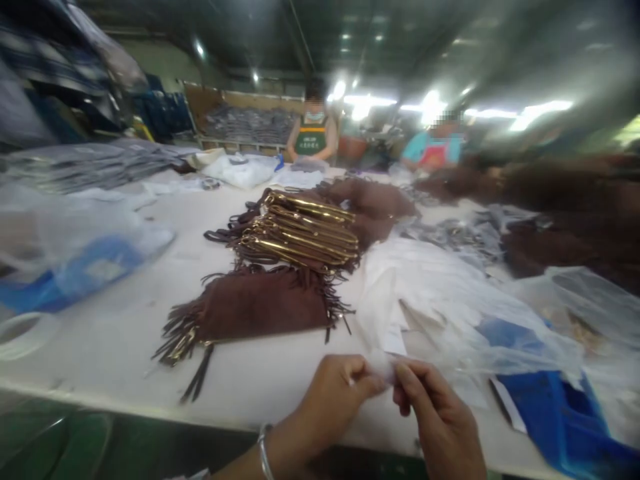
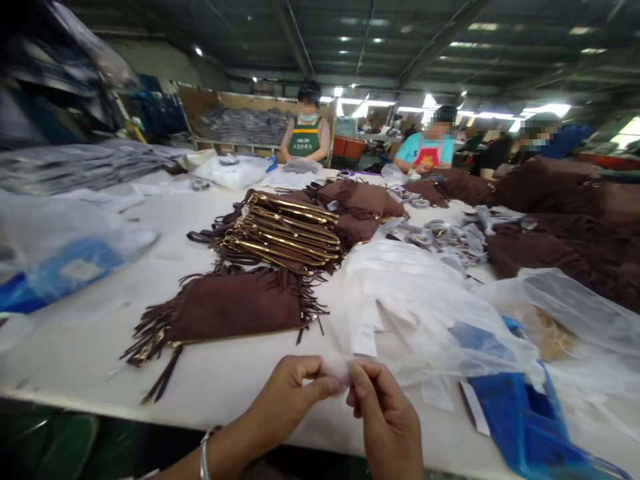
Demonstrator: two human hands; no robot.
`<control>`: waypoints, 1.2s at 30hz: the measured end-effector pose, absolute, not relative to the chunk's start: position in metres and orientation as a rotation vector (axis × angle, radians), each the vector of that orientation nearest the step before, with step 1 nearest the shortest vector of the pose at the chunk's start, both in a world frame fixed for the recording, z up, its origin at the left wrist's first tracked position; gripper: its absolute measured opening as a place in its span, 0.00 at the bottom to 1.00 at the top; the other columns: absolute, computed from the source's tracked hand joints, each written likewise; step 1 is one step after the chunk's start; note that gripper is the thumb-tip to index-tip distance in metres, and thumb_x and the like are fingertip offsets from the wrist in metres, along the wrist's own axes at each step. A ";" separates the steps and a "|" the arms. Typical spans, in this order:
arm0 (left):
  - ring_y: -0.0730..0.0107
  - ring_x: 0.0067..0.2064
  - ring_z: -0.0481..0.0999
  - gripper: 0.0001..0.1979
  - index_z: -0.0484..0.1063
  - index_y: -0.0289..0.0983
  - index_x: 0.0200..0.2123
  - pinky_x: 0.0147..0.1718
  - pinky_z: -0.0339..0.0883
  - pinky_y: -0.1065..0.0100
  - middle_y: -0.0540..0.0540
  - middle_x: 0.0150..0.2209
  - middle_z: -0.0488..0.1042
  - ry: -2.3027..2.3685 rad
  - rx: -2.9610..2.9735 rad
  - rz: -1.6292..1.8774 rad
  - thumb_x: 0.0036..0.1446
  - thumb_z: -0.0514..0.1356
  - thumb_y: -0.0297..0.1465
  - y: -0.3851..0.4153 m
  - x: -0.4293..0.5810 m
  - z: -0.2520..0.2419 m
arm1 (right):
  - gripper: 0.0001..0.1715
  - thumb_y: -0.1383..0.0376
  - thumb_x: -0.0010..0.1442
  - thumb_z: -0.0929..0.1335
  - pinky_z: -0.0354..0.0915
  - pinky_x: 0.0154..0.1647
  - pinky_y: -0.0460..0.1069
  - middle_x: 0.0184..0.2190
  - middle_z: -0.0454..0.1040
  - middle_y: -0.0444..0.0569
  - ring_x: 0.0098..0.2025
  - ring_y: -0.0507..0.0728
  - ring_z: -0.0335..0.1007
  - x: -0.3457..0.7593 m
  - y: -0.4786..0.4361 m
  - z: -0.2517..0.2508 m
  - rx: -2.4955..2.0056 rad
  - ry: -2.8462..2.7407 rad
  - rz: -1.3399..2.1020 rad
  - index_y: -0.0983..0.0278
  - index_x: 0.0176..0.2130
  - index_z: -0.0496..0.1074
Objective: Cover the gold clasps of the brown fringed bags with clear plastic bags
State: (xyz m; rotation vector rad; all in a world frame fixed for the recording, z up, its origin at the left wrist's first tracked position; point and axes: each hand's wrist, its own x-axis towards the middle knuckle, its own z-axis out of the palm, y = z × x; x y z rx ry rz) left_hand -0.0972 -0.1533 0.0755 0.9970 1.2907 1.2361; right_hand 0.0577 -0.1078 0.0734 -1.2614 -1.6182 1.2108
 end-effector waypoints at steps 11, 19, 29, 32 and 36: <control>0.74 0.24 0.60 0.13 0.67 0.34 0.23 0.24 0.54 0.71 0.53 0.21 0.65 1.415 0.644 1.434 0.44 0.66 0.36 -0.264 -0.182 0.056 | 0.23 0.52 0.58 0.70 0.65 0.31 0.46 0.32 0.74 0.45 0.31 0.54 0.69 -0.042 -0.154 0.075 -0.986 -2.021 1.620 0.62 0.48 0.71; 0.73 0.28 0.61 0.13 0.66 0.36 0.24 0.26 0.52 0.72 0.54 0.23 0.65 1.832 0.711 1.466 0.50 0.66 0.36 -0.340 -0.217 0.046 | 0.24 0.56 0.57 0.69 0.68 0.39 0.50 0.44 0.76 0.50 0.40 0.57 0.72 -0.103 -0.205 0.070 -0.795 -2.252 1.801 0.62 0.52 0.68; 0.73 0.28 0.62 0.17 0.62 0.37 0.26 0.27 0.51 0.71 0.56 0.24 0.63 2.047 0.597 1.433 0.56 0.65 0.40 -0.369 -0.252 0.019 | 0.20 0.62 0.59 0.67 0.67 0.48 0.51 0.47 0.76 0.47 0.47 0.58 0.73 -0.165 -0.218 0.049 -0.705 -2.562 1.679 0.59 0.52 0.68; 0.71 0.28 0.63 0.16 0.61 0.38 0.25 0.28 0.52 0.70 0.55 0.24 0.63 2.173 0.604 1.347 0.58 0.63 0.38 -0.373 -0.261 0.013 | 0.21 0.61 0.60 0.67 0.66 0.51 0.51 0.48 0.75 0.48 0.49 0.58 0.72 -0.177 -0.220 0.044 -0.699 -2.578 1.679 0.58 0.54 0.67; 0.67 0.32 0.65 0.12 0.62 0.38 0.27 0.32 0.54 0.68 0.51 0.28 0.66 2.375 0.788 1.198 0.60 0.60 0.33 -0.377 -0.271 0.011 | 0.15 0.59 0.62 0.67 0.66 0.47 0.48 0.44 0.76 0.46 0.46 0.56 0.72 -0.189 -0.224 0.044 -0.606 -2.623 1.605 0.58 0.48 0.69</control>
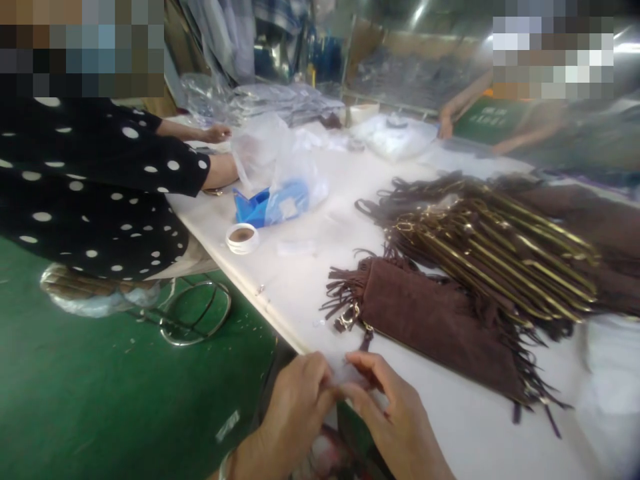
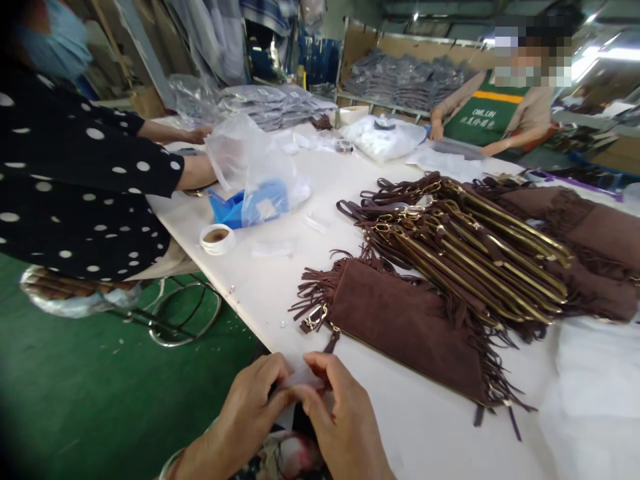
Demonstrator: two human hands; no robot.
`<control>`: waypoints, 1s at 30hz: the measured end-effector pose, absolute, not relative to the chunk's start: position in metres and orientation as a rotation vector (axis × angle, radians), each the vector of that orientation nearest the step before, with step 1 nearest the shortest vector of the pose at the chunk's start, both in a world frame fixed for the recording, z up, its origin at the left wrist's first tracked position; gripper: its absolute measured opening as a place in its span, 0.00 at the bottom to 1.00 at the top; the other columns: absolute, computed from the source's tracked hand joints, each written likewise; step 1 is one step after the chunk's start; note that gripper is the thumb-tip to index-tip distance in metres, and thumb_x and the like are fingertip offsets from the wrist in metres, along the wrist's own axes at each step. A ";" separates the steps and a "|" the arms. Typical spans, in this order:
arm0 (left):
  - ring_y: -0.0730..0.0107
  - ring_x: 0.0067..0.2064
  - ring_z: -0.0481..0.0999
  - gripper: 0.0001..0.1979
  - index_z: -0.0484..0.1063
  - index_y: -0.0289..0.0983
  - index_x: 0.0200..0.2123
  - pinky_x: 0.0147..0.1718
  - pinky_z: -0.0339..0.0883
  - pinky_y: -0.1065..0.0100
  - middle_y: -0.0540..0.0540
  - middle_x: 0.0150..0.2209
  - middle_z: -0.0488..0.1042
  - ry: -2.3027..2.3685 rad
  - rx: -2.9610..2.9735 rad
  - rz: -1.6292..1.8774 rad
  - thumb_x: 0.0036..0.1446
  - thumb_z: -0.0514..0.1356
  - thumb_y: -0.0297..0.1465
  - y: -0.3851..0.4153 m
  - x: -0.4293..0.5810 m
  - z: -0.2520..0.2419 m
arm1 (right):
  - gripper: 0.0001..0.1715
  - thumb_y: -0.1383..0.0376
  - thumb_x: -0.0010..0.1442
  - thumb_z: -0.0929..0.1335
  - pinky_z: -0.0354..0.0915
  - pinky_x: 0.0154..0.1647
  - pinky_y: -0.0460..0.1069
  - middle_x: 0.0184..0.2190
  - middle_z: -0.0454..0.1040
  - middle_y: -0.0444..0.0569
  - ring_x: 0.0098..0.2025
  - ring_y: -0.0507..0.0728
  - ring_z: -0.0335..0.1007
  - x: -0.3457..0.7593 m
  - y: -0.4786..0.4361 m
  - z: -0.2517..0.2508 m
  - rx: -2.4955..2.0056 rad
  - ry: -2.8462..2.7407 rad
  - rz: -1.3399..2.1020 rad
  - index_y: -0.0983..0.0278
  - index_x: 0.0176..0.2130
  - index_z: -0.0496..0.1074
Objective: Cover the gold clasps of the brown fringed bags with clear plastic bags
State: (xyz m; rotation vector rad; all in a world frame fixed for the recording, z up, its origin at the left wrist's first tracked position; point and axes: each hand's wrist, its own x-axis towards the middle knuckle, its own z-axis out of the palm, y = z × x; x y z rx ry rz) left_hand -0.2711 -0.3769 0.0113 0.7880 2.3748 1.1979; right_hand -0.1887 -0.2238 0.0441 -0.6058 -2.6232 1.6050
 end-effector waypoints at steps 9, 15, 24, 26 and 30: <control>0.68 0.33 0.71 0.10 0.68 0.39 0.30 0.33 0.60 0.71 0.49 0.30 0.71 2.172 0.711 1.310 0.64 0.56 0.35 -0.395 -0.277 0.013 | 0.14 0.54 0.63 0.64 0.62 0.34 0.44 0.26 0.73 0.41 0.30 0.53 0.69 -0.199 -0.215 0.053 -0.596 -2.550 1.577 0.59 0.31 0.70; 0.68 0.32 0.73 0.13 0.72 0.39 0.29 0.33 0.61 0.71 0.48 0.29 0.73 2.133 0.692 1.357 0.64 0.55 0.37 -0.410 -0.272 0.015 | 0.14 0.55 0.61 0.65 0.61 0.31 0.44 0.23 0.72 0.40 0.27 0.53 0.67 -0.194 -0.218 0.061 -0.777 -2.528 1.587 0.59 0.28 0.70; 0.69 0.29 0.68 0.14 0.68 0.36 0.25 0.27 0.57 0.72 0.52 0.25 0.69 1.978 0.429 1.322 0.55 0.63 0.40 -0.425 -0.264 0.000 | 0.14 0.55 0.63 0.65 0.61 0.30 0.44 0.22 0.72 0.40 0.26 0.53 0.68 -0.177 -0.241 0.046 -0.673 -2.558 1.540 0.59 0.29 0.71; 0.69 0.31 0.69 0.13 0.69 0.36 0.27 0.29 0.58 0.72 0.52 0.27 0.71 1.883 0.407 1.348 0.52 0.66 0.38 -0.420 -0.265 0.009 | 0.13 0.56 0.63 0.65 0.62 0.31 0.44 0.24 0.73 0.40 0.27 0.53 0.69 -0.175 -0.240 0.048 -0.727 -2.559 1.526 0.58 0.30 0.71; 0.63 0.42 0.72 0.19 0.73 0.37 0.42 0.40 0.62 0.69 0.48 0.39 0.76 1.663 0.445 1.490 0.46 0.71 0.34 -0.405 -0.269 0.033 | 0.10 0.57 0.63 0.65 0.63 0.34 0.45 0.27 0.76 0.41 0.30 0.54 0.71 -0.174 -0.240 0.057 -0.779 -2.591 1.511 0.58 0.32 0.71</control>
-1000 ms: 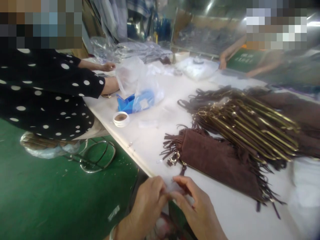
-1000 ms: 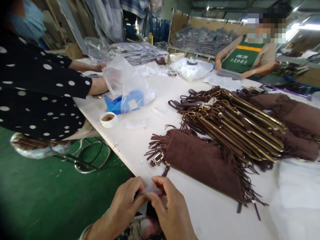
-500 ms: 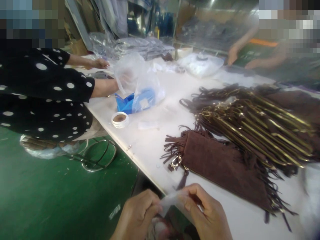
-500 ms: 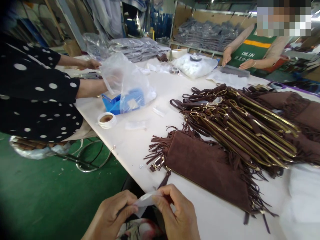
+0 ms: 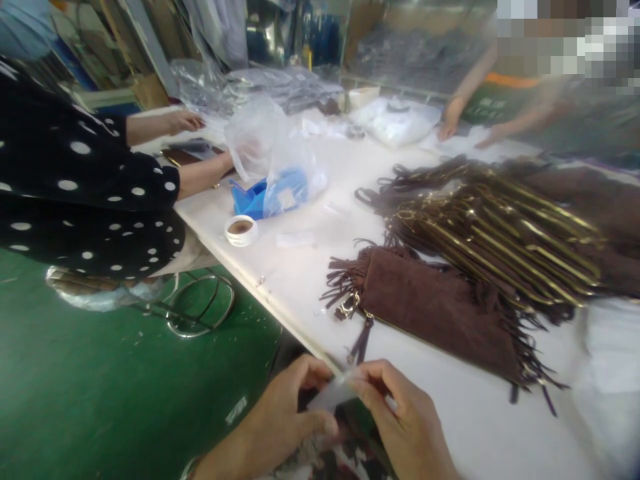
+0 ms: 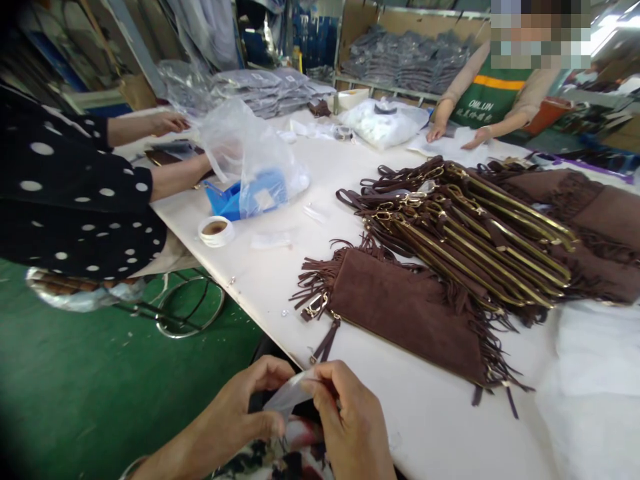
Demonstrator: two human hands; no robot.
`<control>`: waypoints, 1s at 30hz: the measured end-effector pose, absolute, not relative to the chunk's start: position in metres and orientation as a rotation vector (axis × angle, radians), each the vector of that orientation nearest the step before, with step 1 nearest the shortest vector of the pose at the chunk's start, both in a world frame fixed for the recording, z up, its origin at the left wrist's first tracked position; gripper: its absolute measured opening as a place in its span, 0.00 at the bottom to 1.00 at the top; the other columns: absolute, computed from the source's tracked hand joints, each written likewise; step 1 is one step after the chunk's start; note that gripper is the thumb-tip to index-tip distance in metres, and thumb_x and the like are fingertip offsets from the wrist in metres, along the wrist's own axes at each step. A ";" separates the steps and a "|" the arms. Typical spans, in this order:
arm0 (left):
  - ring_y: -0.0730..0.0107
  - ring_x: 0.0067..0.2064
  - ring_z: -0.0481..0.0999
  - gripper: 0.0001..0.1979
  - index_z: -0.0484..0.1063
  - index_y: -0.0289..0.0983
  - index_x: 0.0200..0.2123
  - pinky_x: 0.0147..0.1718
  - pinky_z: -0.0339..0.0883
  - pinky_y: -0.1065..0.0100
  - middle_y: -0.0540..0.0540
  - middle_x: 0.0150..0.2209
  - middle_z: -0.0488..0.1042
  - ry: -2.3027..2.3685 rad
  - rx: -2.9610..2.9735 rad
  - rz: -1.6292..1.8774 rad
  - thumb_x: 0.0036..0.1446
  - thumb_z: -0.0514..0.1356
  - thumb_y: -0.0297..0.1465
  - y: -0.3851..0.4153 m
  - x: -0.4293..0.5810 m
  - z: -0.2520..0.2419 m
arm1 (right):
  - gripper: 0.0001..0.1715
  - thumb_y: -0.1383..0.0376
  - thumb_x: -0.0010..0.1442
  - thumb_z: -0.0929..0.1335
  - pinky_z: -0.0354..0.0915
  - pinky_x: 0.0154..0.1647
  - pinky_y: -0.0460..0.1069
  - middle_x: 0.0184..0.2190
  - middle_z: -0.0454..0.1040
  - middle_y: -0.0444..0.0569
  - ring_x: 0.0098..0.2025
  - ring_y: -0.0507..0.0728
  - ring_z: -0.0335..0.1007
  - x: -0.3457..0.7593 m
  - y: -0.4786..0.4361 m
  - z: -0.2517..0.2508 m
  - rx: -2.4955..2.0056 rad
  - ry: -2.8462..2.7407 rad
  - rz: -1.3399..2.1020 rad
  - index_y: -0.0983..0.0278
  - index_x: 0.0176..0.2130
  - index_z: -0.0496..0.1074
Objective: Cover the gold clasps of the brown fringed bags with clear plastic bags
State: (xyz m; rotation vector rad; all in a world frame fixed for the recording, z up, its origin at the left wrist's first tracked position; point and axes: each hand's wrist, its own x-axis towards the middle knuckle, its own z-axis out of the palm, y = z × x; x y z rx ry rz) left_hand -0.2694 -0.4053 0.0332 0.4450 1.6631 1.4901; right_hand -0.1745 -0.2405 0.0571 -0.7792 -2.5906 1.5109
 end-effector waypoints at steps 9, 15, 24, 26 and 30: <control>0.74 0.27 0.63 0.11 0.72 0.32 0.27 0.27 0.53 0.73 0.52 0.23 0.68 1.628 0.244 1.560 0.51 0.66 0.34 -0.406 -0.272 0.010 | 0.17 0.50 0.64 0.62 0.66 0.36 0.49 0.36 0.80 0.46 0.35 0.59 0.77 -0.178 -0.206 0.046 -0.922 -2.678 1.199 0.56 0.45 0.71; 0.73 0.28 0.63 0.12 0.68 0.35 0.26 0.28 0.54 0.73 0.52 0.24 0.66 1.701 0.257 1.602 0.51 0.67 0.35 -0.421 -0.271 -0.004 | 0.22 0.44 0.63 0.62 0.56 0.29 0.52 0.26 0.76 0.50 0.31 0.66 0.74 -0.208 -0.196 0.035 -1.078 -2.941 0.675 0.59 0.40 0.67; 0.67 0.36 0.70 0.08 0.69 0.38 0.29 0.37 0.61 0.70 0.50 0.33 0.72 2.060 0.619 1.476 0.58 0.62 0.33 -0.434 -0.272 0.001 | 0.17 0.54 0.58 0.67 0.55 0.26 0.48 0.21 0.74 0.48 0.25 0.57 0.69 -0.225 -0.201 0.039 -1.059 -2.801 1.185 0.60 0.23 0.65; 0.66 0.38 0.71 0.07 0.69 0.38 0.30 0.39 0.61 0.69 0.49 0.36 0.73 2.115 0.716 1.425 0.60 0.61 0.32 -0.438 -0.271 -0.003 | 0.19 0.52 0.61 0.64 0.54 0.21 0.46 0.15 0.69 0.42 0.17 0.52 0.62 -0.219 -0.206 0.043 -1.032 -2.757 1.412 0.60 0.24 0.64; 0.65 0.41 0.72 0.05 0.69 0.39 0.32 0.42 0.62 0.68 0.48 0.40 0.75 2.209 0.820 1.320 0.62 0.59 0.31 -0.442 -0.268 -0.010 | 0.21 0.50 0.63 0.61 0.50 0.16 0.43 0.15 0.66 0.38 0.13 0.47 0.54 -0.210 -0.220 0.046 -0.995 -2.433 1.976 0.60 0.26 0.60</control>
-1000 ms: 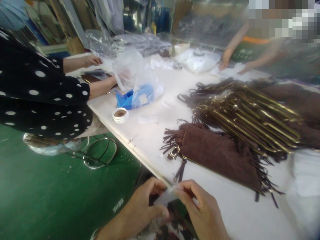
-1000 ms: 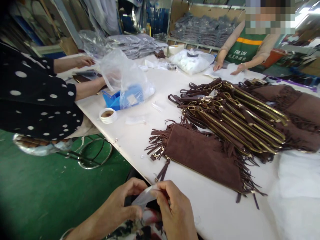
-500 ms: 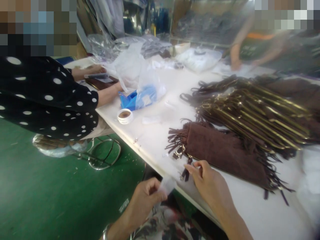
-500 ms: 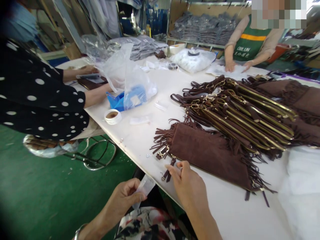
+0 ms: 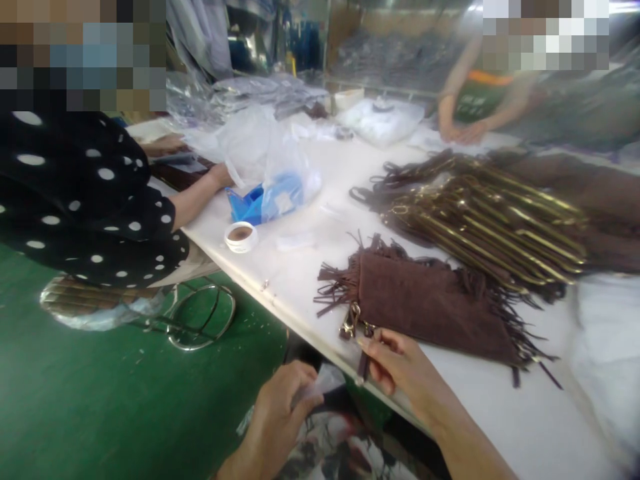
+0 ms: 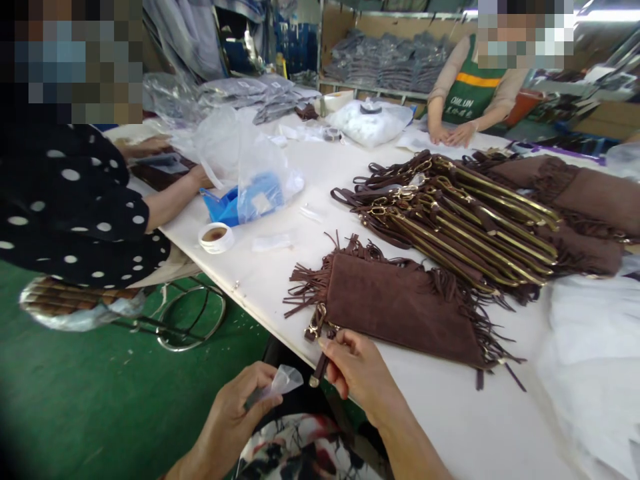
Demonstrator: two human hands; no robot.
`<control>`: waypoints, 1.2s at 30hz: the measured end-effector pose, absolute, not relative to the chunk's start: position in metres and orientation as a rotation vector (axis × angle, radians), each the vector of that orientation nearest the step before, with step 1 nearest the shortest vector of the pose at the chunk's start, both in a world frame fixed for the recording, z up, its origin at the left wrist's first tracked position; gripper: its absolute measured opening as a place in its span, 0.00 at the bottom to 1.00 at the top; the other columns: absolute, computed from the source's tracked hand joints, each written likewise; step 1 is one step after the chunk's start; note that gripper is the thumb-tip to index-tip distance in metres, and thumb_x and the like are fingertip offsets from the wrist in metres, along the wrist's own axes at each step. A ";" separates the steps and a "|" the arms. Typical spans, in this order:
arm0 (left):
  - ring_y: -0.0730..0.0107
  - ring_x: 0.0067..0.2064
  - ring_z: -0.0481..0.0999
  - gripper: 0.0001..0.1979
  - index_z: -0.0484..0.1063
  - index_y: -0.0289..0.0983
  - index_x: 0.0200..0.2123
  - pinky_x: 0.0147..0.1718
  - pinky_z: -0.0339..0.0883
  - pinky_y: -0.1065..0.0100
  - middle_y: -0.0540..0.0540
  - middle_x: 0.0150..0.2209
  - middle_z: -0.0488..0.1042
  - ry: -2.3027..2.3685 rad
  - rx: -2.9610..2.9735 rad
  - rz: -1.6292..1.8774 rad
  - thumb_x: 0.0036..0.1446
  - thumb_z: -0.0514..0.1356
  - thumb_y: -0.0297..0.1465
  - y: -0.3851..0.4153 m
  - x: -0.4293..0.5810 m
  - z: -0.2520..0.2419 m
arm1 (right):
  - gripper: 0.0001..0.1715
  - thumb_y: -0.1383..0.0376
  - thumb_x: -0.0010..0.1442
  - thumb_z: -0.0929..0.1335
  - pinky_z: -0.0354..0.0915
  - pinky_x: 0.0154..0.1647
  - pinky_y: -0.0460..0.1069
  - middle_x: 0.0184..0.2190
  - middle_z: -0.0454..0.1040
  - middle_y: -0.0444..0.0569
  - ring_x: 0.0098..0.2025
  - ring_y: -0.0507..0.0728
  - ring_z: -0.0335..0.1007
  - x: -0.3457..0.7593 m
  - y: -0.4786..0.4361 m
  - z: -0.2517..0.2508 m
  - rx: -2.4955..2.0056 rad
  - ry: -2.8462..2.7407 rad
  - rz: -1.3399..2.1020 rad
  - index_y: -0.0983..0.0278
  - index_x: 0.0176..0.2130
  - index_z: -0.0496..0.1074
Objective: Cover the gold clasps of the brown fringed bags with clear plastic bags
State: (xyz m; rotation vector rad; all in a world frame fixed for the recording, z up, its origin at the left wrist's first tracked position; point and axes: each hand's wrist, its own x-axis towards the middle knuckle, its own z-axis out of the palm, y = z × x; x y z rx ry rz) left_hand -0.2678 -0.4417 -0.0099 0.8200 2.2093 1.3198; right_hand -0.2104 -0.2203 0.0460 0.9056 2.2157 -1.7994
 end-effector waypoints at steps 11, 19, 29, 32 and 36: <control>0.63 0.42 0.73 0.06 0.70 0.39 0.31 0.41 0.63 0.69 0.46 0.39 0.76 2.224 0.908 1.263 0.63 0.58 0.31 -0.434 -0.260 -0.007 | 0.19 0.52 0.63 0.66 0.51 0.14 0.41 0.17 0.74 0.41 0.12 0.45 0.58 -0.211 -0.232 0.039 0.983 2.012 -2.055 0.62 0.28 0.61; 0.71 0.27 0.69 0.15 0.70 0.35 0.27 0.26 0.59 0.74 0.50 0.24 0.72 1.787 0.251 1.519 0.55 0.66 0.40 -0.413 -0.246 0.000 | 0.18 0.53 0.63 0.65 0.48 0.11 0.40 0.15 0.72 0.39 0.11 0.45 0.55 -0.209 -0.230 0.031 0.931 2.020 -2.029 0.61 0.29 0.60; 0.61 0.29 0.78 0.26 0.72 0.31 0.36 0.28 0.69 0.67 0.40 0.29 0.78 1.235 -0.152 1.679 0.46 0.70 0.48 -0.382 -0.228 -0.008 | 0.14 0.55 0.66 0.62 0.50 0.12 0.40 0.12 0.67 0.35 0.10 0.46 0.53 -0.200 -0.214 0.046 0.776 2.188 -1.725 0.61 0.32 0.65; 0.62 0.28 0.77 0.26 0.73 0.31 0.37 0.29 0.69 0.66 0.40 0.30 0.77 1.200 -0.185 1.688 0.48 0.68 0.49 -0.376 -0.231 -0.001 | 0.17 0.52 0.67 0.60 0.53 0.14 0.40 0.16 0.70 0.37 0.12 0.47 0.59 -0.185 -0.210 0.045 0.766 2.237 -1.709 0.61 0.38 0.67; 0.67 0.25 0.72 0.26 0.75 0.32 0.33 0.27 0.66 0.68 0.44 0.26 0.74 1.208 -0.208 1.727 0.49 0.66 0.52 -0.367 -0.236 0.007 | 0.16 0.52 0.67 0.61 0.52 0.12 0.40 0.18 0.71 0.37 0.13 0.47 0.61 -0.170 -0.212 0.041 0.772 2.146 -1.740 0.60 0.37 0.68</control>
